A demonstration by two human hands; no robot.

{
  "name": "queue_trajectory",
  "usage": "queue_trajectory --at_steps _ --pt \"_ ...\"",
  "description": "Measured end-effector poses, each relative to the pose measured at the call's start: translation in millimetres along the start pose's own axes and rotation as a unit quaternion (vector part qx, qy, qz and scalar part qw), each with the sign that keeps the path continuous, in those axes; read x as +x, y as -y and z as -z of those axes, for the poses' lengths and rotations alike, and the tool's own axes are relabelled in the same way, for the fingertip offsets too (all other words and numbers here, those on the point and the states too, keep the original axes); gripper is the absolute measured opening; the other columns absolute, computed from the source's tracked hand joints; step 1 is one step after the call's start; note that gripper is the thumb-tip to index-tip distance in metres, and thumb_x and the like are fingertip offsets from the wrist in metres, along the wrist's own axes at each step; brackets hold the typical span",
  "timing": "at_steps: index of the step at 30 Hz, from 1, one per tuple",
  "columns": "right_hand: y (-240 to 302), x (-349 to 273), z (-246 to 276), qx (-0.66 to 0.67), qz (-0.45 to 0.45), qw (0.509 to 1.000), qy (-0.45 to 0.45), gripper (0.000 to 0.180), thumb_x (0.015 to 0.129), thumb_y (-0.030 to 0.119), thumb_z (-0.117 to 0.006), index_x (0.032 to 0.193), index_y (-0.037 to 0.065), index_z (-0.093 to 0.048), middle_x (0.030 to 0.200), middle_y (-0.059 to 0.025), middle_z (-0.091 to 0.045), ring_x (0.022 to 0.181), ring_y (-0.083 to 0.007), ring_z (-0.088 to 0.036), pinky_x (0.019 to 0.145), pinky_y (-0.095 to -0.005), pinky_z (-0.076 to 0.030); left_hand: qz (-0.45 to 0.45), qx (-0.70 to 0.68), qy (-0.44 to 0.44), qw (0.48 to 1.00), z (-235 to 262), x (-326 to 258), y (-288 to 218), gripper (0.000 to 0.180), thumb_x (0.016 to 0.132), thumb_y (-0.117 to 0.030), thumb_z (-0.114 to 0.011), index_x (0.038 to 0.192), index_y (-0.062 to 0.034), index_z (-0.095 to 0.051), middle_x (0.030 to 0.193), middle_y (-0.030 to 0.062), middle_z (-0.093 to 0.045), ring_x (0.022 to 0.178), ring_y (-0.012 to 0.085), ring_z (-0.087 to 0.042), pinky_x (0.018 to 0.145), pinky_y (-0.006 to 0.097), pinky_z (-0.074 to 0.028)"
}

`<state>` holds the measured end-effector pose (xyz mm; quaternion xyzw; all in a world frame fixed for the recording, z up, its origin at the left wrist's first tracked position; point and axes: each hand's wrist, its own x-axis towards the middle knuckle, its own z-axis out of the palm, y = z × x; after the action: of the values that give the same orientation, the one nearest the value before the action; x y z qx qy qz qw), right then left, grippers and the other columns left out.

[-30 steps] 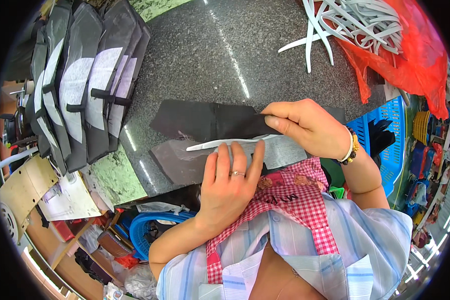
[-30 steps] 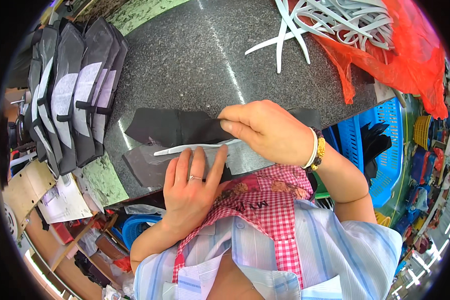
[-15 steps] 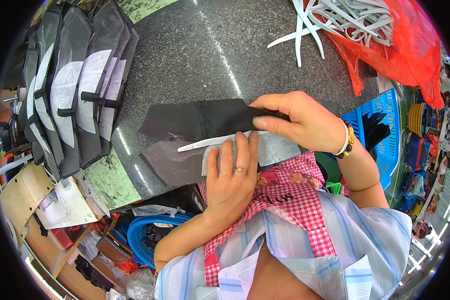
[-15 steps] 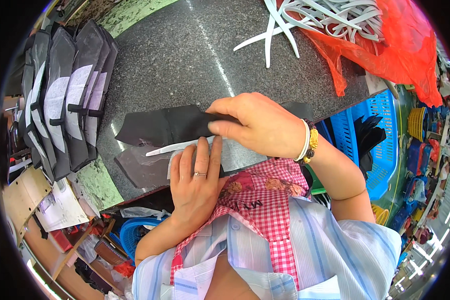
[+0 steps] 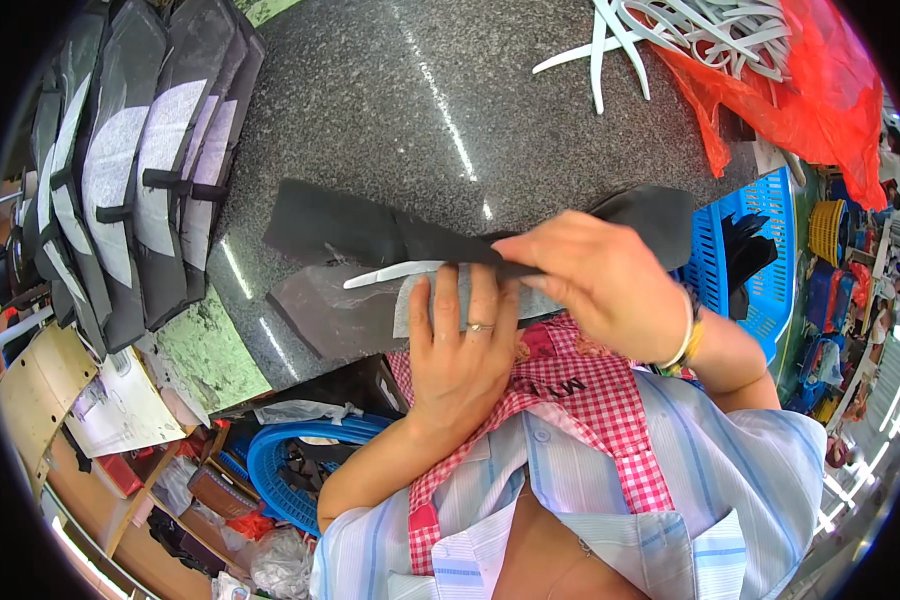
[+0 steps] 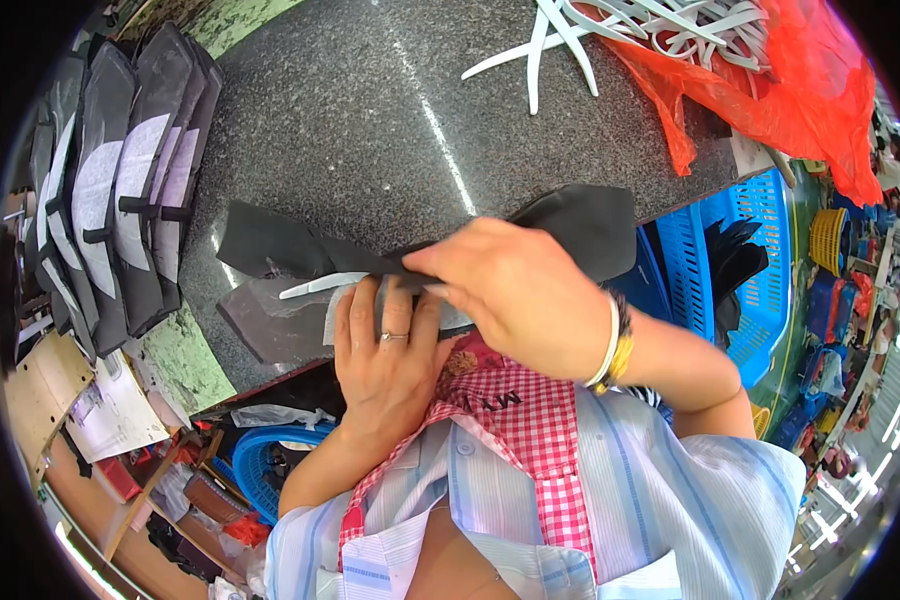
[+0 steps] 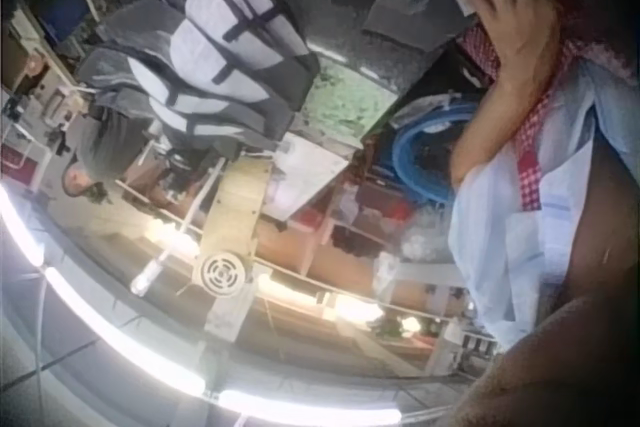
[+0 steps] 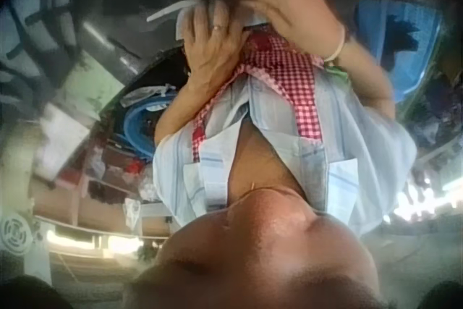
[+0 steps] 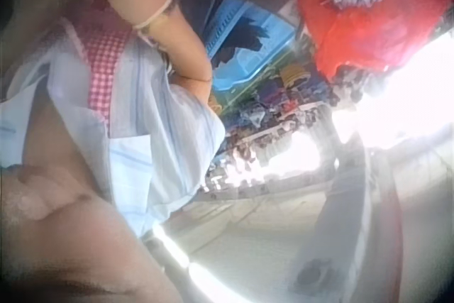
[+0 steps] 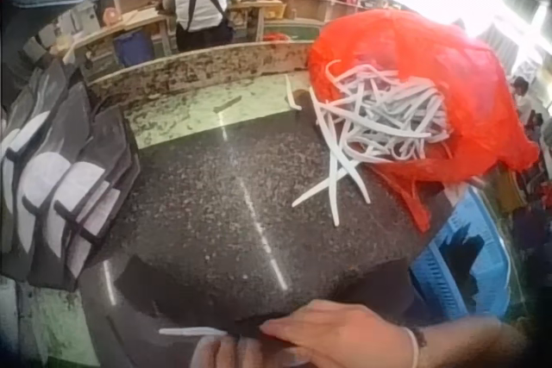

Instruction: The person applies adhesive strips to shoe components and folds over the edges of the components to secure the material.

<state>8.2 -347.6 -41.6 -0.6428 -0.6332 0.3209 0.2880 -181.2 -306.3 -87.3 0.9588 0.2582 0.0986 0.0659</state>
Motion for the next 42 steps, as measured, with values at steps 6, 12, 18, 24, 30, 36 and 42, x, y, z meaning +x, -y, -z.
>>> queue_trajectory --at_steps 6,12,18,24,30,36,42 --pt "-24 -31 -44 -0.128 0.14 0.976 -0.11 0.041 0.075 0.008 -0.063 0.116 -0.002 -0.065 0.117 -0.0136 -0.067 0.102 -0.029 -0.065 0.087 -0.0378 -0.053 -0.068 -0.038 0.034 0.996 15 -8 30 0.036 0.079 -0.015 -0.061 0.111 -0.0018 -0.07 0.12 0.0122 -0.065 0.115 0.0254 -0.06 0.104 0.047 -0.042" --pt "0 -11 -33 -0.061 0.042 0.997 0.006 0.045 0.073 0.005 -0.07 0.117 -0.002 -0.059 0.119 -0.0137 -0.061 0.108 -0.0318 -0.059 0.09 -0.0367 -0.051 -0.094 -0.018 0.021 0.995 21 -10 52 0.041 0.077 -0.013 -0.062 0.115 0.0003 -0.067 0.126 0.0139 -0.061 0.119 0.0266 -0.058 0.104 0.046 -0.044" --pt "12 16 -48 0.056 0.014 0.995 -0.08 0.036 0.082 0.006 -0.067 0.117 0.001 -0.059 0.114 -0.0159 -0.063 0.105 -0.0351 -0.06 0.089 -0.0406 -0.049 -0.067 -0.266 -0.033 0.961 20 -10 73 0.043 0.071 -0.017 -0.079 0.109 0.0009 -0.068 0.116 0.0145 -0.065 0.11 0.0307 -0.063 0.096 0.045 -0.05" --pt "20 25 -43 0.071 -0.033 0.995 -0.062 0.033 0.088 0.011 -0.064 0.118 -0.001 -0.062 0.111 -0.0179 -0.066 0.104 -0.0364 -0.062 0.09 -0.0412 -0.049 -0.028 -0.044 -0.174 0.983 23 -15 97 0.029 0.073 -0.006 -0.076 0.101 -0.0009 -0.071 0.1 0.0108 -0.067 0.092 0.0259 -0.066 0.077 0.036 -0.055" --pt "21 28 -46 0.041 -0.011 0.997 -0.064 0.031 0.088 0.012 -0.064 0.117 -0.001 -0.063 0.112 -0.0178 -0.066 0.101 -0.0359 -0.063 0.088 -0.0408 -0.05 -0.088 0.021 -0.036 0.995 38 -5 102 0.036 0.071 -0.005 -0.07 0.106 0.0024 -0.068 0.103 0.0092 -0.063 0.086 0.0228 -0.064 0.069 0.032 -0.055" --pt "21 31 -47 0.025 -0.009 0.997 -0.073 0.028 0.089 0.012 -0.063 0.114 0.0 -0.063 0.109 -0.0171 -0.067 0.097 -0.0358 -0.063 0.085 -0.0412 -0.05 -0.179 0.068 -0.101 0.976 34 -3 118 0.038 0.068 -0.01 -0.063 0.102 0.0056 -0.069 0.099 0.0117 -0.064 0.079 0.0179 -0.062 0.061 0.024 -0.054" --pt "20 31 -49 0.047 -0.001 0.997 -0.059 0.024 0.09 0.011 -0.062 0.112 0.0 -0.063 0.107 -0.0177 -0.066 0.093 -0.0357 -0.063 0.082 -0.0422 -0.05 -0.168 0.065 -0.075 0.981 32 0 118 0.036 0.068 -0.01 -0.062 0.1 0.0045 -0.07 0.1 0.0119 -0.064 0.078 0.0172 -0.061 0.061 0.025 -0.054"
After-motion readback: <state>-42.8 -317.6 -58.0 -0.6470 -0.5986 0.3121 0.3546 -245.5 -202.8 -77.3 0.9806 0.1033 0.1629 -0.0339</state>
